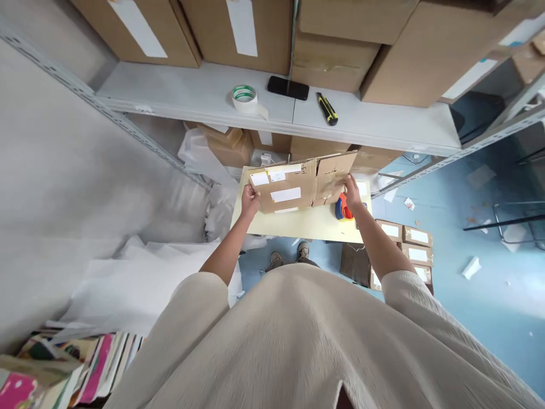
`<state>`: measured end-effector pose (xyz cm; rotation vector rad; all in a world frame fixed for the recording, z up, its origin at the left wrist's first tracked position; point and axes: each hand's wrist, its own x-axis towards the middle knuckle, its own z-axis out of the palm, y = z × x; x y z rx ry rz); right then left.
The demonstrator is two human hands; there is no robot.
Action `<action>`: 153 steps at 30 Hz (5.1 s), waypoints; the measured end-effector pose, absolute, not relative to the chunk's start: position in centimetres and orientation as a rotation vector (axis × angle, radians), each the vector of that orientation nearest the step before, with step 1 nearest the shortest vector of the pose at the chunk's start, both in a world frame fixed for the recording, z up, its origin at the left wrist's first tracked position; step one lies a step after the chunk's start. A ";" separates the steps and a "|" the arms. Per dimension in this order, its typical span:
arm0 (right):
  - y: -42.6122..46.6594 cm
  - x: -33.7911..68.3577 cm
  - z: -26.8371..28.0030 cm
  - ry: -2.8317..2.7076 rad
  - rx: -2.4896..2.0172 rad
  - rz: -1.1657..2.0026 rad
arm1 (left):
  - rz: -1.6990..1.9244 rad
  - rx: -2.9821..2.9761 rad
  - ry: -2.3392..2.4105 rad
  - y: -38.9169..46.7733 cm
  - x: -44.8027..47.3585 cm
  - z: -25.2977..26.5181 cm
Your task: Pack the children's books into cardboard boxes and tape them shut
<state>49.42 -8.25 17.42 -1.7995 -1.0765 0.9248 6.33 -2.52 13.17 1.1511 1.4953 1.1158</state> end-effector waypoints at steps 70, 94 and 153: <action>-8.7 48.3 20.9 -1.559 -2.024 0.787 | 0.757 1.784 1.415 -0.8 14.0 17.1; -5.4 49.0 19.4 -1.508 -1.931 0.656 | 0.864 1.974 1.410 1.8 16.4 14.5; -15.6 52.2 9.6 -1.192 -2.277 0.818 | 0.249 2.403 1.198 -10.6 17.0 13.9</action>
